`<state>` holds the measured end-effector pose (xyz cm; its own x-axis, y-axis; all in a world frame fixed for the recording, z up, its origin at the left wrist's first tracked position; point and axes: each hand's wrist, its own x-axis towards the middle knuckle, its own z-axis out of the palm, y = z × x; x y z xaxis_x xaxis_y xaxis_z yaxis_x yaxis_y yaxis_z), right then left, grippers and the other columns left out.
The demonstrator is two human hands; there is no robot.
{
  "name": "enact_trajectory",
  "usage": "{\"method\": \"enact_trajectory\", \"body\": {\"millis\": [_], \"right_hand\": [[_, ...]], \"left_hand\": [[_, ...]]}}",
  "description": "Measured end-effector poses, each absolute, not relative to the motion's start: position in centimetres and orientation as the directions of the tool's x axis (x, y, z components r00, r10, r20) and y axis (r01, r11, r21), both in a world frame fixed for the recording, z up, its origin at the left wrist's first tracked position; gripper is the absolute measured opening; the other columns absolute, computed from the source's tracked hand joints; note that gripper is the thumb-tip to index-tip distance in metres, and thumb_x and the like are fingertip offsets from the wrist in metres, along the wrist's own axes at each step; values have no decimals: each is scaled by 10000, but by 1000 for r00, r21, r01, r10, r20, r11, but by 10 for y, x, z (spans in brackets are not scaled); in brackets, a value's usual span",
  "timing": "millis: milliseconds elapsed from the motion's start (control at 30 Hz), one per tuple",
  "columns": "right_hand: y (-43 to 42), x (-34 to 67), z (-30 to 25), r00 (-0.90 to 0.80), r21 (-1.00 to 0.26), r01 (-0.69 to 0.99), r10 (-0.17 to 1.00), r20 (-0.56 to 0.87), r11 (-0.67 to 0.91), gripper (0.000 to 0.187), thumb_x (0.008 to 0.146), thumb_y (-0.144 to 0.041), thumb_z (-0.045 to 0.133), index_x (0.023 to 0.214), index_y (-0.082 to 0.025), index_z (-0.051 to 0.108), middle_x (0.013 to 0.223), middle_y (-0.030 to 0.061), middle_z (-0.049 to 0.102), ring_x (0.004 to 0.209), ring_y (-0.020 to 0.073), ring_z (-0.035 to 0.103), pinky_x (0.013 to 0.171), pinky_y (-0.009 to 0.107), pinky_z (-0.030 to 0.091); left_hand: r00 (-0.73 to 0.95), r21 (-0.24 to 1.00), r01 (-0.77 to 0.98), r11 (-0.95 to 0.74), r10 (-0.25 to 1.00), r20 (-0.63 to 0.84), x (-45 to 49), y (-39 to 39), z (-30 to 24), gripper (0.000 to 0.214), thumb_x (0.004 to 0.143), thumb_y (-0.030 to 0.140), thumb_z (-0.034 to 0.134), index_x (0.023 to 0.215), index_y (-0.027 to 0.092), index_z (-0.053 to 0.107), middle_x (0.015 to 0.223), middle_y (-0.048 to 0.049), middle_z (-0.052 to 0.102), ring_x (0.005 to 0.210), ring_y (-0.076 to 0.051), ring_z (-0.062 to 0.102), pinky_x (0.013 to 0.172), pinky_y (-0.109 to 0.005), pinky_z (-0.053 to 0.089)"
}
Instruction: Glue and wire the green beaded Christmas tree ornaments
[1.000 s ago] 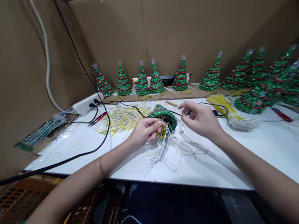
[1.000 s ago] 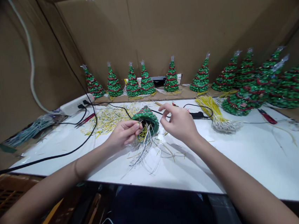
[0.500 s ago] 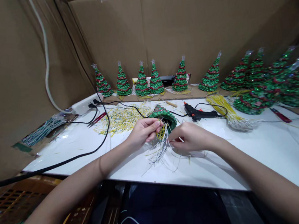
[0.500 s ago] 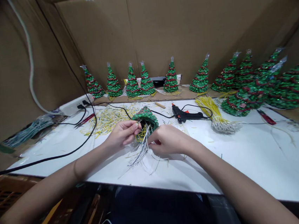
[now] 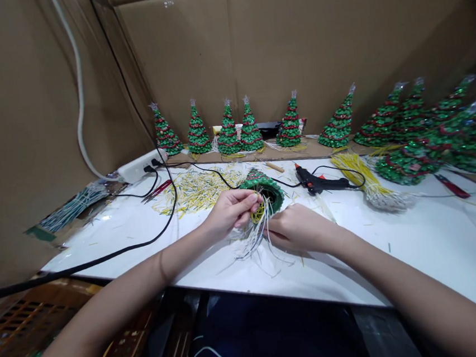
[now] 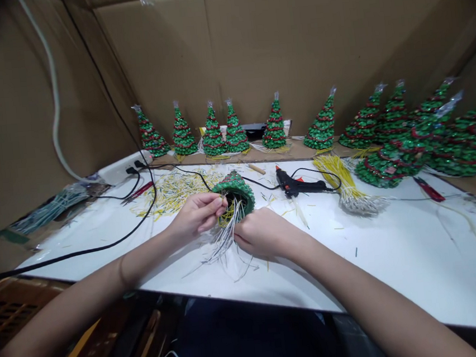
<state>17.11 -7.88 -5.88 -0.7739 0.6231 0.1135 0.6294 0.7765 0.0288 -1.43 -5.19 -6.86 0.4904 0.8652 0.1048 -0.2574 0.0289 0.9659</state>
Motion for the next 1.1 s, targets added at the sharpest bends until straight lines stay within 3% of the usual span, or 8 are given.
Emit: {"method": "enact_trajectory", "body": {"millis": [100,300,600,700,833,933,1000,1100], "right_hand": [[-79,170,-59,-765,58,642,633,118,765,213,847,-223,440,732,-165,610,612,40,648,444,98,440,502,281,141],[-79,175,-56,-743,3,664,660,113,748,109,734,-206,499,689,-165,588,590,44,640,451,108,452,498,272,166],[-73,192,-39,-733,-50,661,658,170,749,43,671,-167,519,699,-185,546,585,-4,584,498,108,442,507,258,193],[-71,198,-34,-703,-147,649,663,257,746,66,675,-144,523,710,-179,566,606,-8,575,536,108,474,520,244,238],[-67,201,-32,-595,-406,576,705,387,709,86,759,-161,516,776,-174,599,577,-32,514,504,89,433,514,221,297],[-66,199,-33,-580,-495,482,687,439,723,69,783,-174,534,754,-162,594,668,-5,525,562,94,455,507,209,332],[-66,197,-32,-624,-540,411,659,420,734,57,777,-158,542,738,-155,583,756,20,551,629,102,495,522,201,364],[-70,194,-32,-719,-605,359,624,307,711,57,763,-117,544,751,-149,589,695,-1,558,590,92,486,513,188,374]], "left_hand": [[493,968,-249,25,864,105,-15,-52,-69,293,750,380,697,801,99,632,613,46,532,290,29,334,297,-139,133],[486,971,-240,15,868,106,-15,-52,-70,290,758,385,689,813,104,636,618,46,530,294,31,334,302,-136,136],[486,972,-235,16,868,103,-17,-51,-68,275,763,377,683,806,109,638,618,48,526,301,29,322,304,-150,130],[484,970,-242,16,869,107,-17,-51,-68,268,758,371,690,803,111,639,610,48,526,303,27,318,301,-153,129],[482,967,-254,10,868,118,-17,-50,-68,271,750,365,701,804,106,641,605,45,530,304,24,322,298,-149,137],[479,968,-250,5,869,120,-17,-50,-68,278,751,367,699,808,103,639,607,46,531,302,23,329,297,-145,147],[484,970,-243,-1,866,122,-17,-50,-68,287,753,377,695,816,103,639,608,50,527,300,23,333,296,-144,152],[484,972,-234,-9,866,125,-18,-50,-67,292,761,381,688,822,99,641,615,49,527,302,27,335,297,-141,145]]}}
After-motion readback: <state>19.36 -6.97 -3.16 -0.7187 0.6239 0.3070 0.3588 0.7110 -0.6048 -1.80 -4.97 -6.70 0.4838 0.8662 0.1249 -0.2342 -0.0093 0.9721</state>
